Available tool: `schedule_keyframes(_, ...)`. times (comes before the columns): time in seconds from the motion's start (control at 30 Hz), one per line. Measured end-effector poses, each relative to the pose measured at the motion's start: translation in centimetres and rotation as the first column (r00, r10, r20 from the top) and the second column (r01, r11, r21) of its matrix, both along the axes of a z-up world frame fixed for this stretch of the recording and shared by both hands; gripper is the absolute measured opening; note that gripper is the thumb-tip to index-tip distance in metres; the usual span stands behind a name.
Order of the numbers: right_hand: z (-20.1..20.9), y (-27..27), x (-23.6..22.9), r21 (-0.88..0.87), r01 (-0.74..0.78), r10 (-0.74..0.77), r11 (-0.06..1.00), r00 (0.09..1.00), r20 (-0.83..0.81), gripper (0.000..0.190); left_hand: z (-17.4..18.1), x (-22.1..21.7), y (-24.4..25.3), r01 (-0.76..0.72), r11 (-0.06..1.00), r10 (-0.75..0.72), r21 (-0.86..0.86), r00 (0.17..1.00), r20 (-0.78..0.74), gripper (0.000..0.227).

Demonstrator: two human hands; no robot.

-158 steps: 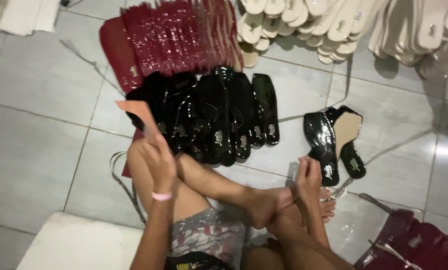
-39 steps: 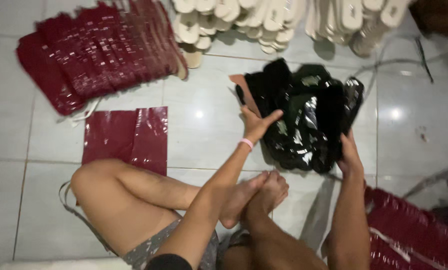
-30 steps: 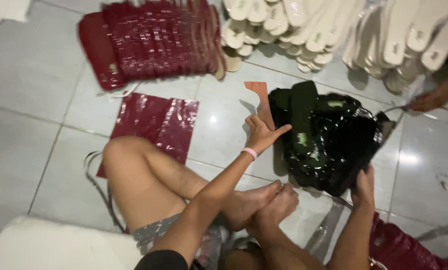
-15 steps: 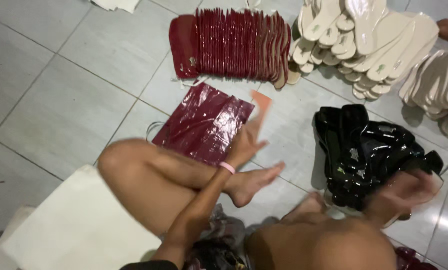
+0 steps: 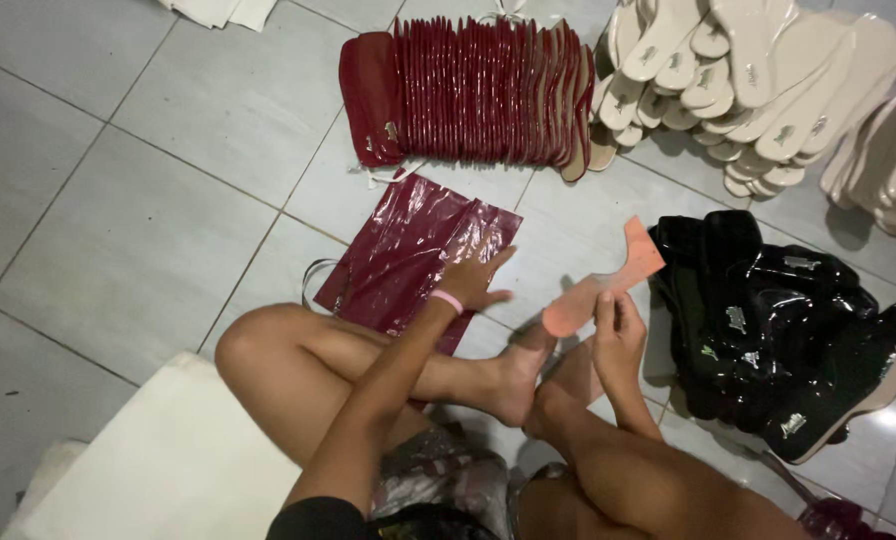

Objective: The person sits on the floor and assembles slipper soles by attaching insoles. They handle black and maroon slipper soles, peel the backing from insoles, and press them onto the soles. The person stacks completed units and continues the process with additional soles.

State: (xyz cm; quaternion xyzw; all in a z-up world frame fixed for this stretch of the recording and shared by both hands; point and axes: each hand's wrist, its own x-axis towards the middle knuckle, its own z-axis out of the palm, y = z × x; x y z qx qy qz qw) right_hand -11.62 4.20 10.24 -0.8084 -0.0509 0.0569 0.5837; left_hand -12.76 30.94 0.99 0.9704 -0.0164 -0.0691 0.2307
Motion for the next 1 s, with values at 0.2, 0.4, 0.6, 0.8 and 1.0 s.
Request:
schedule_keyframes(0.2,-0.5,-0.8,2.9,-0.348,0.132,-0.039,0.928,0.964,0.264,0.034,-4.3,-1.7,8.2,-0.200,0.955,0.274,0.221,0.879,-0.390,0.074)
schedule_keyframes(0.4,-1.4,-2.8,9.4,-0.762,0.151,0.199,0.630,0.917,0.346,0.060,-2.5,-9.2,22.8,-0.547,0.658,0.730,0.518,0.632,-0.259,0.070)
schedule_keyframes(0.6,-5.6,-0.9,11.0,-0.897,-0.107,0.211,0.430,0.977,-0.015,0.051,-1.0,-3.4,21.6,-0.871,0.357,0.921,-0.337,0.388,-0.026,0.067)
schedule_keyframes(0.8,-5.4,-1.0,10.1,-0.819,-0.245,0.147,0.519,0.969,-0.197,0.045,1.9,9.2,21.6,-0.860,0.207,0.854,-0.467,0.392,-0.343,0.118)
schedule_keyframes(1.0,-6.1,1.2,7.9,-0.709,-0.137,0.165,0.692,0.986,-0.030,0.046,4.6,17.4,22.5,-0.889,0.124,0.812,-0.441,0.346,-0.469,0.150)
